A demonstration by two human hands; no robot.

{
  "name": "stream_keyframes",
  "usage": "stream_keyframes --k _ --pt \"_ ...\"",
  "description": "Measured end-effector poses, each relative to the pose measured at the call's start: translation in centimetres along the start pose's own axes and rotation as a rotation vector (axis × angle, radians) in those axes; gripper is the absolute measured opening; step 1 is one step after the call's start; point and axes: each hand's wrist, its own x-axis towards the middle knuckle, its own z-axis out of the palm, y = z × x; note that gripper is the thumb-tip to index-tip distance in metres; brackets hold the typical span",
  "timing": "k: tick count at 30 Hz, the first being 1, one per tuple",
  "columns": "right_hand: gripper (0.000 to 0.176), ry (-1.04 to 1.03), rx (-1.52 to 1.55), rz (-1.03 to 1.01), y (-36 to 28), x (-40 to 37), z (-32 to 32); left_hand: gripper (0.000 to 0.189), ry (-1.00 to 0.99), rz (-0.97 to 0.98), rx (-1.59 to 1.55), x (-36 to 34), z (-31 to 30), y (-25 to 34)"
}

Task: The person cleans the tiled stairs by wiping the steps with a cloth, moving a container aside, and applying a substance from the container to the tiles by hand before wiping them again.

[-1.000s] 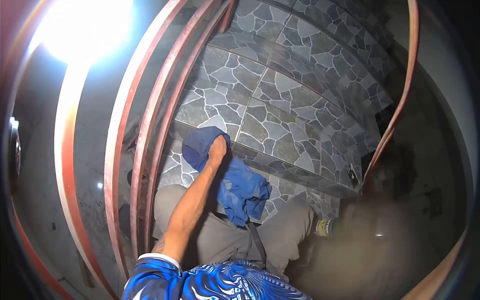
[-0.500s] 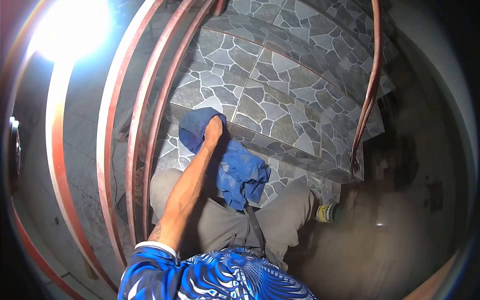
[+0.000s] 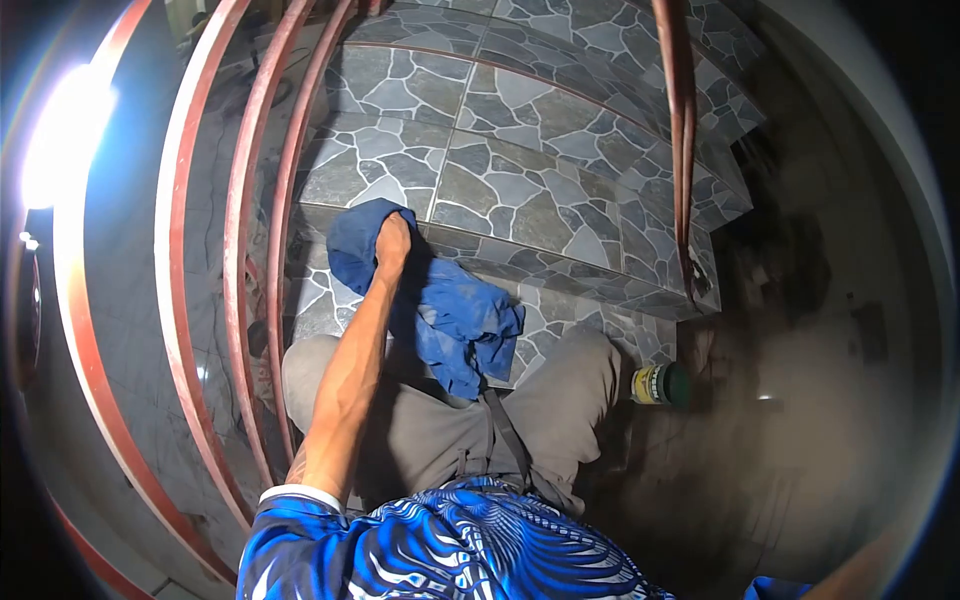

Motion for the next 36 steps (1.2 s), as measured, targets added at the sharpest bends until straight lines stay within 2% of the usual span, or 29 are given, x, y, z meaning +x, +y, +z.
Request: stream_keyframes --k 2,6,7,9,11,14,17,20,25,29,31,33,34,36 --pt "0.037 -0.002 -0.002 0.020 -0.1 -0.6 0.0 0.030 0.031 -0.014 -0.040 -0.2 -1.0 0.7" --pt "0.037 -0.002 -0.002 0.063 -0.3 -1.9 -0.3 0.027 -0.032 -0.020 -0.032 0.5 1.6 -1.4" --pt "0.037 -0.003 -0.003 0.073 -0.3 -2.2 -0.3 0.028 -0.014 0.319 0.355 1.1 5.5 -4.6" --pt "0.037 -0.006 -0.008 0.089 -0.4 -2.8 -0.5 0.029 -0.073 0.386 0.515 1.2 4.2 -3.8" --pt "0.038 -0.006 -0.002 0.104 -0.3 -3.1 -1.0 0.035 -0.149 0.018 0.049 0.8 3.0 -2.8" --pt "0.038 -0.013 -0.015 0.116 -0.6 -3.8 -1.0 0.043 -0.152 -0.210 -0.210 0.5 2.5 -2.0" --pt "0.038 -0.012 -0.015 0.131 -0.4 -4.3 -1.6 0.051 -0.190 -0.093 -0.147 0.8 4.7 -4.1" --pt "0.038 -0.015 0.004 0.135 -0.3 -4.7 -2.3 0.051 -0.202 -0.117 -0.154 1.0 4.2 -3.6" --pt "0.039 -0.021 0.092 0.099 -1.0 -5.3 -2.6 0.041 -0.198 -0.233 -0.164 0.7 0.8 -1.0" --pt "0.039 -0.032 0.339 -0.027 -1.4 -5.7 -2.5 0.036 -0.188 -0.205 -0.137 0.6 0.9 -1.4" --pt "0.039 -0.065 0.505 -0.083 -0.7 -5.6 -0.9 0.034 -0.186 -0.177 -0.107 0.7 1.0 -1.9" --pt "0.040 -0.116 0.603 -0.037 0.9 -5.1 3.2 0.032 -0.181 -0.124 -0.042 0.8 1.2 -2.0" --pt "0.040 -0.133 0.580 0.058 2.3 -4.7 6.3 0.030 -0.183 -0.092 0.001 0.8 1.7 -2.5" --pt "0.040 -0.114 0.336 0.317 7.1 -4.3 13.7 0.028 -0.177 0.043 0.173 0.8 1.8 -2.4"
